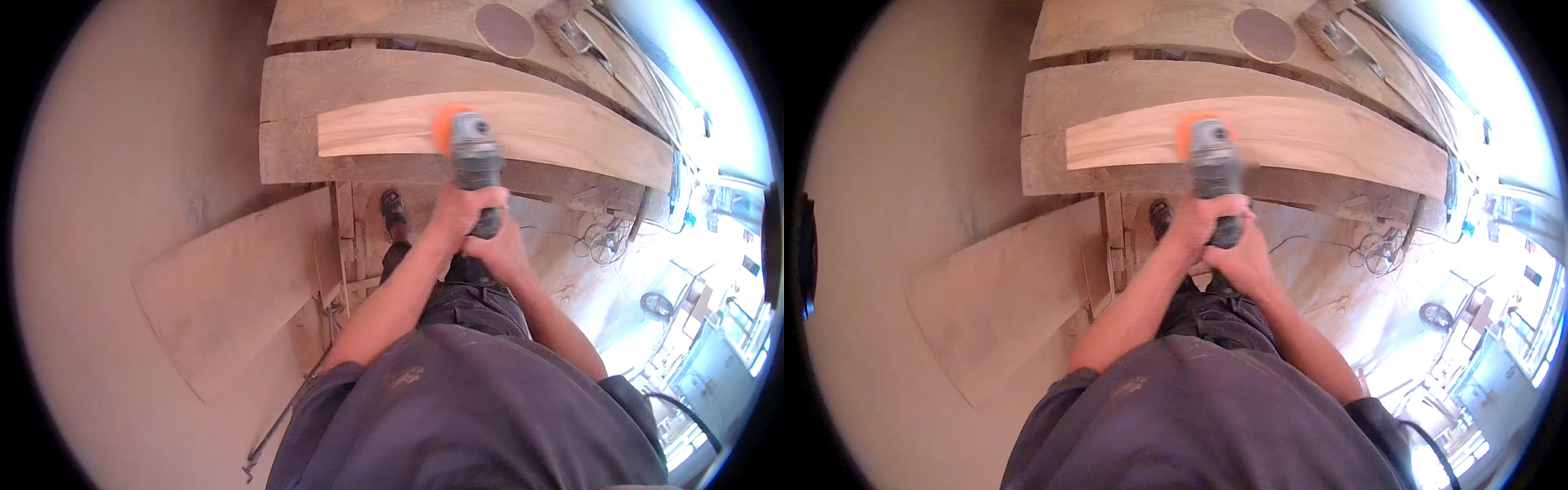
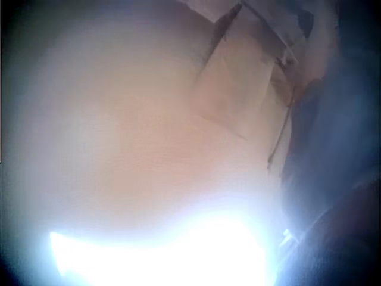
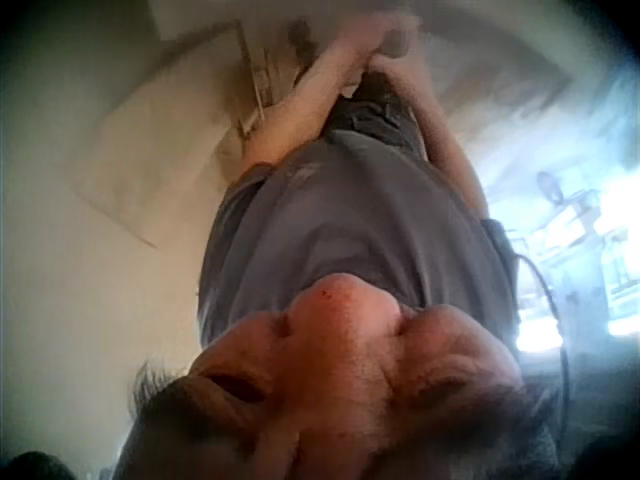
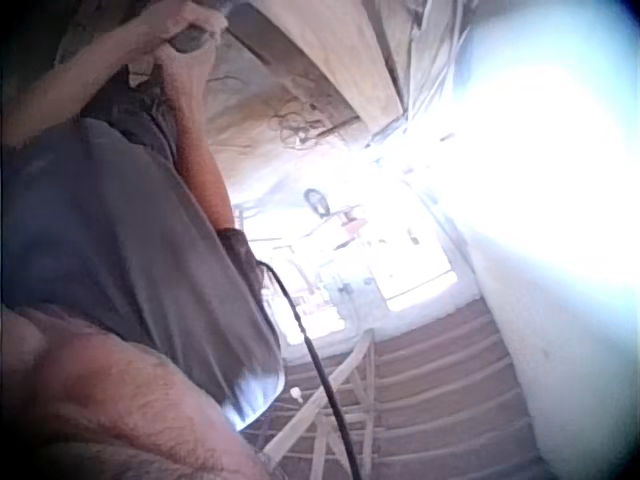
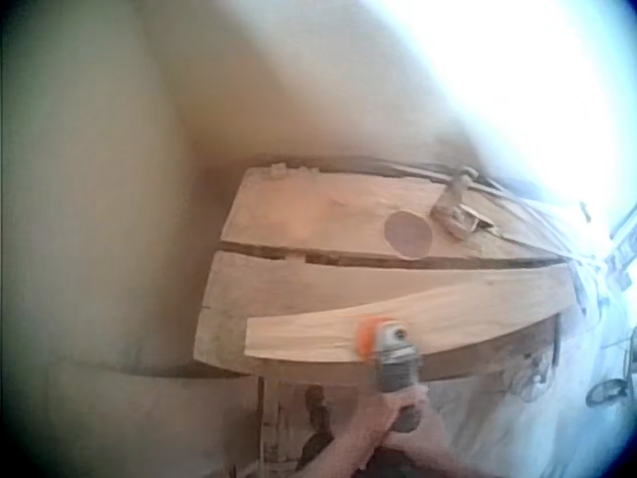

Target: The person sands a curved wooden plank with an angle grinder, then flips and inspects the plank. They place the plank on a workbench and use a hammer and chisel to chip away material along a marked line.

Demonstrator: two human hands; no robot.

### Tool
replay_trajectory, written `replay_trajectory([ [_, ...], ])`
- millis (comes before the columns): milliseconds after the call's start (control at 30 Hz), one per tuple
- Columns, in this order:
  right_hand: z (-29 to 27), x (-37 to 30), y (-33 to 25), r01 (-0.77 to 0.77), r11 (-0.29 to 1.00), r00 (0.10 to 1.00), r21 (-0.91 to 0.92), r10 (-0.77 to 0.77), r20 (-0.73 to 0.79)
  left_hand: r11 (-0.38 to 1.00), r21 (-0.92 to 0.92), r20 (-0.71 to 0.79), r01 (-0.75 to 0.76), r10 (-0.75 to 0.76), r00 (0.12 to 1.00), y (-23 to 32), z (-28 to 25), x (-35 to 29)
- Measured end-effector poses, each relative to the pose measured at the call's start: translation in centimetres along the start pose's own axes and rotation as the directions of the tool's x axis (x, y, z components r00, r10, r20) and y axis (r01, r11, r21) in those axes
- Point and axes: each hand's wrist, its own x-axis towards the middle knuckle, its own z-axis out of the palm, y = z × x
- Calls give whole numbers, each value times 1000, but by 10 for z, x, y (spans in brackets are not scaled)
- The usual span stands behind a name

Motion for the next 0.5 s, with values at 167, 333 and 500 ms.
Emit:
replay_trajectory([
  [167, 12, -2, -10, 22, 994, 1000, 104, -22, 1, 996, 68, 81, 60, -66, 995, 16, -5, 2],
  [333, 92, 16, -27, 67, 983, 994, -172, -51, 98, 997, -25, -1, 66, -66, 998, 46, -98, -31],
  [500, 119, 17, -51, 100, 981, 969, -167, -58, 240, 967, -255, -67, -15, -2, 998, 64, -129, -58],
])
